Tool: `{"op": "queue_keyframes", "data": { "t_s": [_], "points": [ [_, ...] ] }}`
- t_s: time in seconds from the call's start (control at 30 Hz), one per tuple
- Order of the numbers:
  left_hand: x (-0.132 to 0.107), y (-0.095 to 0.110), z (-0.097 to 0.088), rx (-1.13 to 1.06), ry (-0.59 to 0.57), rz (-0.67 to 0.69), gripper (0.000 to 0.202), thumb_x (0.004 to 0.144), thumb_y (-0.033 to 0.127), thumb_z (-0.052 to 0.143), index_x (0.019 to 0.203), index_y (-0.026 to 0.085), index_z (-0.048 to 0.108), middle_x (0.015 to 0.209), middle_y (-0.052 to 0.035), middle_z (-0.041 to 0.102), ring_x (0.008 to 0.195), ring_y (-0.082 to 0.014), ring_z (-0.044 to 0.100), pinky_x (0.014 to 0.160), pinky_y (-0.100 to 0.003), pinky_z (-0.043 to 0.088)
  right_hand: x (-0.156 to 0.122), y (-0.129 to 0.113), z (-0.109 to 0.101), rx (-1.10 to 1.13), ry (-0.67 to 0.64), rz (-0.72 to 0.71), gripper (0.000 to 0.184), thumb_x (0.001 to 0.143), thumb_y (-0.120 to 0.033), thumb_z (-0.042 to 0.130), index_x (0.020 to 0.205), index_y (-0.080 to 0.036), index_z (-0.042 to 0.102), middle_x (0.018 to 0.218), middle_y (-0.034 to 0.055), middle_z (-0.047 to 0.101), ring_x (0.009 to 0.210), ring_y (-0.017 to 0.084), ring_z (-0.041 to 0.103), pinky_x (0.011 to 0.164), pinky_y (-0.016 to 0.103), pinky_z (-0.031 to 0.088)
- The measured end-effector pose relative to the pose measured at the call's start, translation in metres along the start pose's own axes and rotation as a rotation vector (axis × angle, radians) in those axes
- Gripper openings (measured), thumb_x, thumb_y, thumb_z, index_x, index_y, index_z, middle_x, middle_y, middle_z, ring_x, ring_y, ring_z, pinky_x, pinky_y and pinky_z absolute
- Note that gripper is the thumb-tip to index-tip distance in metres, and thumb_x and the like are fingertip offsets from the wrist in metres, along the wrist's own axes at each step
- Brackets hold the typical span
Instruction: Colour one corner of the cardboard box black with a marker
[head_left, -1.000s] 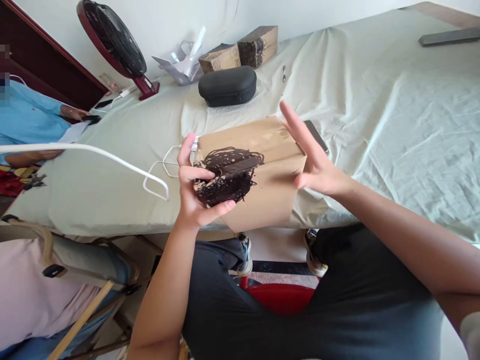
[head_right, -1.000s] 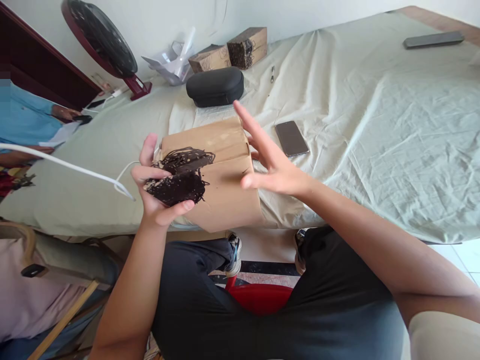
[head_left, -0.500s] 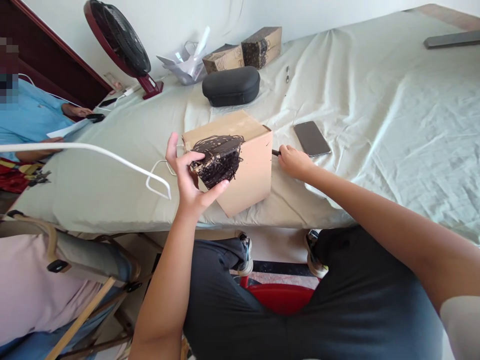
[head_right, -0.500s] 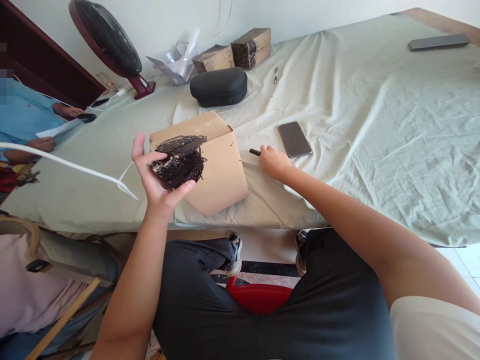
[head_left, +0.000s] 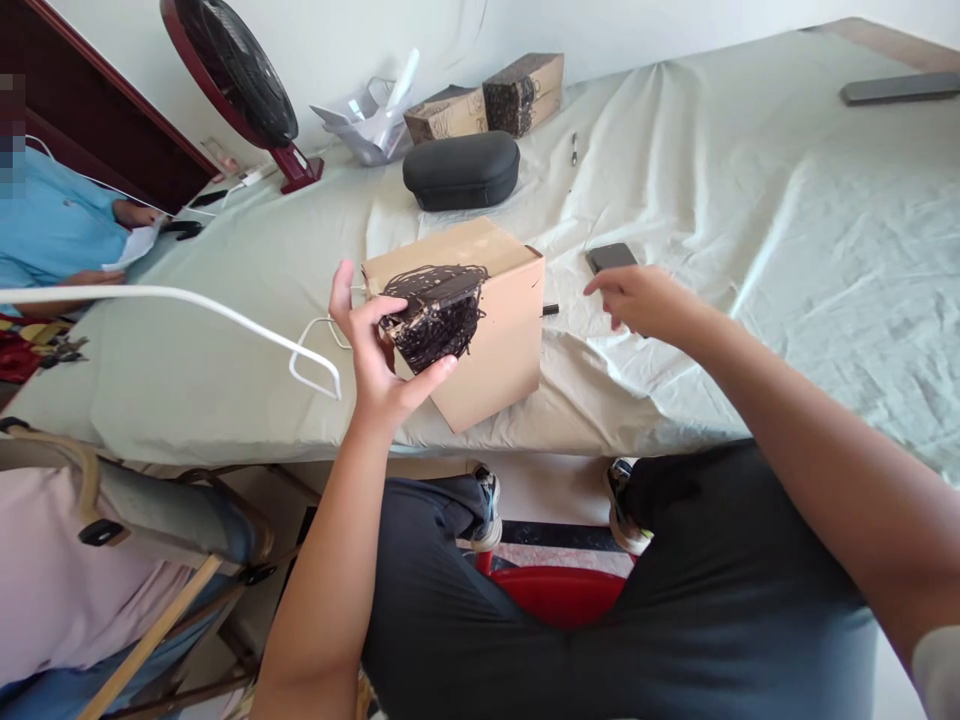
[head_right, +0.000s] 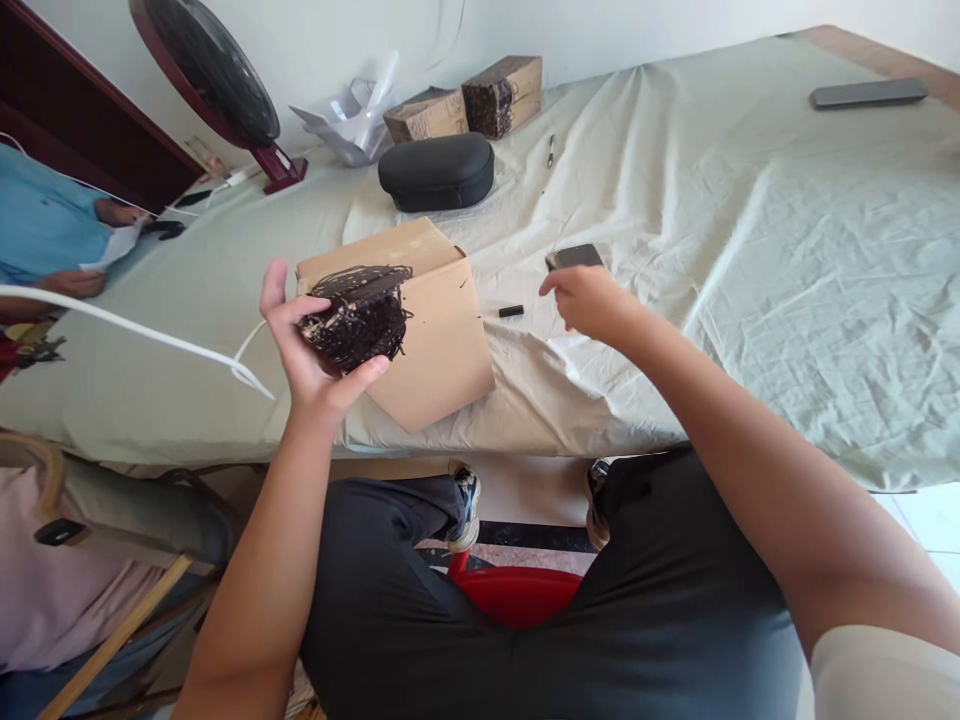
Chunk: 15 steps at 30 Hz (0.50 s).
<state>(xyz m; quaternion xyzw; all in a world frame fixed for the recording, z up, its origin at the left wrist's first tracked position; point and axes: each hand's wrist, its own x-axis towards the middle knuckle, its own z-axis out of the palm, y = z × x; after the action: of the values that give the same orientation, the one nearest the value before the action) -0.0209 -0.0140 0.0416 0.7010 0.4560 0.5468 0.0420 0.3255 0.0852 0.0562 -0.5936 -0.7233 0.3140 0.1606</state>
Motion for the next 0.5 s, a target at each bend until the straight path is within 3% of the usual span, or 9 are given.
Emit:
{"op": "queue_keyframes", "data": {
  "t_s": [0.1, 0.2, 0.27, 0.37, 0.43, 0.5],
  "points": [
    [-0.001, 0.005, 0.004, -0.012, -0.006, -0.020, 0.084, 0.068, 0.081, 0.085, 0.127, 0.031, 0.053, 0.177, -0.0067, 0.019, 0.166, -0.0471, 0.026, 0.121, -0.069, 0.050, -0.013, -0.019, -0.016, 0.615, 0.042, -0.190, 0.023, 0.094, -0.032, 0.057, 0.114, -0.023, 0.063, 0.098, 0.0095, 0.077, 0.084, 0.025, 0.076, 0.067, 0.037, 0.055],
    [-0.003, 0.009, 0.008, -0.051, 0.006, -0.072, 0.082, 0.071, 0.079, 0.084, 0.132, 0.033, 0.053, 0.177, -0.0070, 0.019, 0.165, -0.0472, 0.027, 0.120, -0.069, 0.050, -0.022, -0.042, -0.012, 0.936, 0.153, -0.414, 0.043, 0.081, -0.042, 0.081, 0.108, -0.031, 0.050, 0.098, 0.0008, 0.077, 0.085, 0.022, 0.075, 0.061, 0.032, 0.050],
    [-0.004, 0.010, 0.012, -0.082, 0.012, -0.101, 0.087, 0.068, 0.077, 0.087, 0.136, 0.036, 0.052, 0.177, -0.0082, 0.018, 0.165, -0.0472, 0.028, 0.121, -0.068, 0.050, -0.030, -0.061, -0.005, 0.956, 0.261, -0.535, 0.047, 0.084, -0.055, 0.083, 0.100, -0.032, 0.044, 0.085, -0.0023, 0.074, 0.068, 0.019, 0.069, 0.055, 0.031, 0.043],
    [-0.005, 0.010, 0.018, -0.126, 0.034, -0.121, 0.105, 0.066, 0.075, 0.089, 0.152, 0.040, 0.040, 0.178, -0.0108, 0.015, 0.162, -0.0453, 0.035, 0.123, -0.065, 0.049, -0.048, -0.093, 0.006, 0.870, 0.258, -0.729, 0.039, 0.104, -0.068, 0.052, 0.099, -0.029, 0.052, 0.065, -0.0038, 0.065, 0.048, 0.016, 0.052, 0.048, 0.033, 0.034],
    [-0.005, 0.011, 0.023, -0.129, 0.073, -0.118, 0.118, 0.067, 0.074, 0.090, 0.160, 0.041, 0.026, 0.178, -0.0130, 0.015, 0.162, -0.0442, 0.036, 0.124, -0.064, 0.047, -0.062, -0.113, 0.013, 0.776, 0.261, -0.858, 0.032, 0.107, -0.055, 0.050, 0.113, -0.025, 0.060, 0.062, -0.0054, 0.059, 0.048, 0.016, 0.046, 0.050, 0.034, 0.035],
    [-0.006, 0.014, 0.028, -0.099, 0.114, -0.114, 0.125, 0.068, 0.073, 0.090, 0.163, 0.039, 0.018, 0.177, -0.0147, 0.017, 0.164, -0.0441, 0.031, 0.127, -0.065, 0.042, -0.075, -0.127, 0.021, 0.666, 0.378, -0.995, 0.016, 0.100, -0.033, 0.057, 0.112, -0.023, 0.060, 0.069, -0.0051, 0.058, 0.054, 0.015, 0.045, 0.055, 0.033, 0.037]
  ]
}}
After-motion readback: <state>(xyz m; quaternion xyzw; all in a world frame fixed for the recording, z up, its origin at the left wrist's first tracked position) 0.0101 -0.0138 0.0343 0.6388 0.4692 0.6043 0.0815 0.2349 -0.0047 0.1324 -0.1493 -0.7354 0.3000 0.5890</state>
